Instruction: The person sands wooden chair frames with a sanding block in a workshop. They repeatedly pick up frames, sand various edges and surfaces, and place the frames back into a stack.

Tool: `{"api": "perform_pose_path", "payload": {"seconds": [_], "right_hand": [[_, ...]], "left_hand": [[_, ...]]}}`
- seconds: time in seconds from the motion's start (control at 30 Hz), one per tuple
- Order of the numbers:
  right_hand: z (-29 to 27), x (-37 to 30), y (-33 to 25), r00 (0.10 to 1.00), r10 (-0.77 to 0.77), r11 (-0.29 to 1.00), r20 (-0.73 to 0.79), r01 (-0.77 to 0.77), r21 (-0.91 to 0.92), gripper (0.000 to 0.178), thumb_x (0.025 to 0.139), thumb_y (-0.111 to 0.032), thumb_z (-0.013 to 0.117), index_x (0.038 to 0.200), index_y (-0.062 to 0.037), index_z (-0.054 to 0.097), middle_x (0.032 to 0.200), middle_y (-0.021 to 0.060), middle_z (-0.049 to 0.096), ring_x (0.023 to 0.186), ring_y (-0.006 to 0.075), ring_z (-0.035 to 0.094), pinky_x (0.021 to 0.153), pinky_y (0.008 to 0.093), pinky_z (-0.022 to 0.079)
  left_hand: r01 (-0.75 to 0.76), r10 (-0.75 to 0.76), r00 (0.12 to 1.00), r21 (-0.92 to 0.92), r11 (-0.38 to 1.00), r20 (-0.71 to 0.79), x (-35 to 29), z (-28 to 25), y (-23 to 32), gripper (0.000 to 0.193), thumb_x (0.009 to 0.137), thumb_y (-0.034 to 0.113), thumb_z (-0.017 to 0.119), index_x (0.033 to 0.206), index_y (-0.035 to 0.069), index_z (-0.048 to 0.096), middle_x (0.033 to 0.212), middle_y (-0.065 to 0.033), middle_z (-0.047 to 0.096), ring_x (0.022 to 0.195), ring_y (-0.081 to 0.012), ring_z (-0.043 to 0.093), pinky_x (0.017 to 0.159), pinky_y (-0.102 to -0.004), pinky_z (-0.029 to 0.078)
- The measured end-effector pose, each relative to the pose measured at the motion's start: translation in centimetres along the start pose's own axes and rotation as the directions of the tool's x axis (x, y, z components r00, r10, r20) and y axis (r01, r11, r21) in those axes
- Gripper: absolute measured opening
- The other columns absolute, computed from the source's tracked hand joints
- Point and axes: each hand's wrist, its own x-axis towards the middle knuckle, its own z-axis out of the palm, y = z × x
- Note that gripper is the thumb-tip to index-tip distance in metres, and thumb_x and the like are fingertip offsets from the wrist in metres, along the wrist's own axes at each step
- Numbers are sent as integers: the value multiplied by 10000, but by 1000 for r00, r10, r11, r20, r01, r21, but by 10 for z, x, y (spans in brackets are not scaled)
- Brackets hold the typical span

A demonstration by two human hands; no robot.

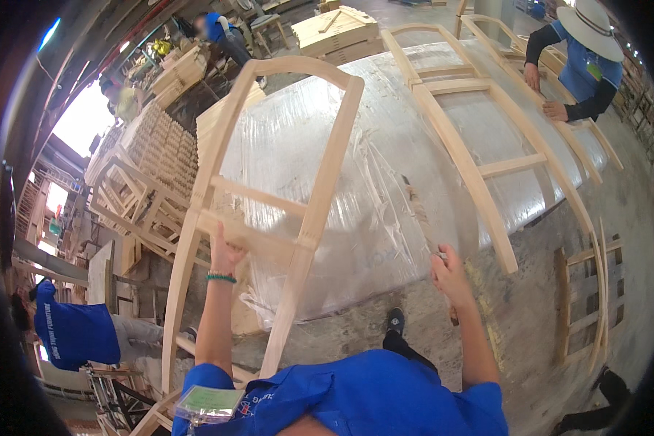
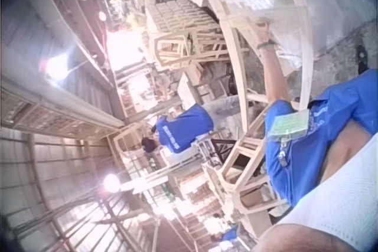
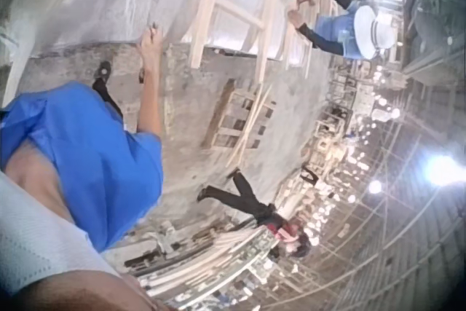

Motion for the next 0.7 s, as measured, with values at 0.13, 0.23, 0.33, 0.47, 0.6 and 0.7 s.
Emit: {"api": "perform_pose_path", "payload": {"seconds": [0.13,0.23,0.33,0.47,0.6,0.7], "right_hand": [[-19,-4,-28,997,74,990,19,-76,120,378,949,-202,532,1258,-12,426,629,0,484,464,55,422,404,204,326],[-24,-4,-34,998,43,974,41,-51,221,370,949,-221,543,1241,-17,440,649,8,503,462,51,433,379,208,318],[1,1,-39,985,41,958,169,-87,275,339,948,-220,530,1224,-44,439,630,7,492,430,56,418,361,204,311],[18,-6,-31,969,59,940,238,-134,313,303,922,-179,539,1171,-40,434,711,34,545,439,59,437,355,193,328],[30,-29,-25,948,82,944,309,-173,282,310,911,-152,538,1164,-27,411,772,54,568,440,58,442,344,180,326],[41,-55,-26,932,80,951,353,-177,253,310,920,-155,534,1172,-29,405,779,58,571,437,50,437,339,176,319]], "left_hand": [[-170,145,955,74,983,260,3,30,4,747,905,510,562,1416,24,314,1414,-173,389,1273,-287,433,1022,-412,372],[-370,98,895,600,709,435,-55,50,5,858,894,449,597,1469,-18,164,1503,-211,248,1377,-325,290,1122,-424,239],[-424,134,899,905,34,416,-140,-12,4,1023,809,428,694,1469,-54,79,1523,-258,154,1425,-366,151,1153,-432,151],[-68,80,993,976,-208,87,-225,-107,-35,1290,637,529,804,1470,-50,7,1529,-287,77,1434,-402,63,1155,-459,97],[206,-182,947,935,-288,-265,-277,-192,-94,1413,538,624,812,1482,-18,-22,1539,-259,108,1429,-409,102,1136,-499,158],[24,-180,983,995,-102,-42,-295,-238,-122,1041,613,546,790,1413,47,348,1353,-248,447,1281,-382,412,1040,-454,347]]}}
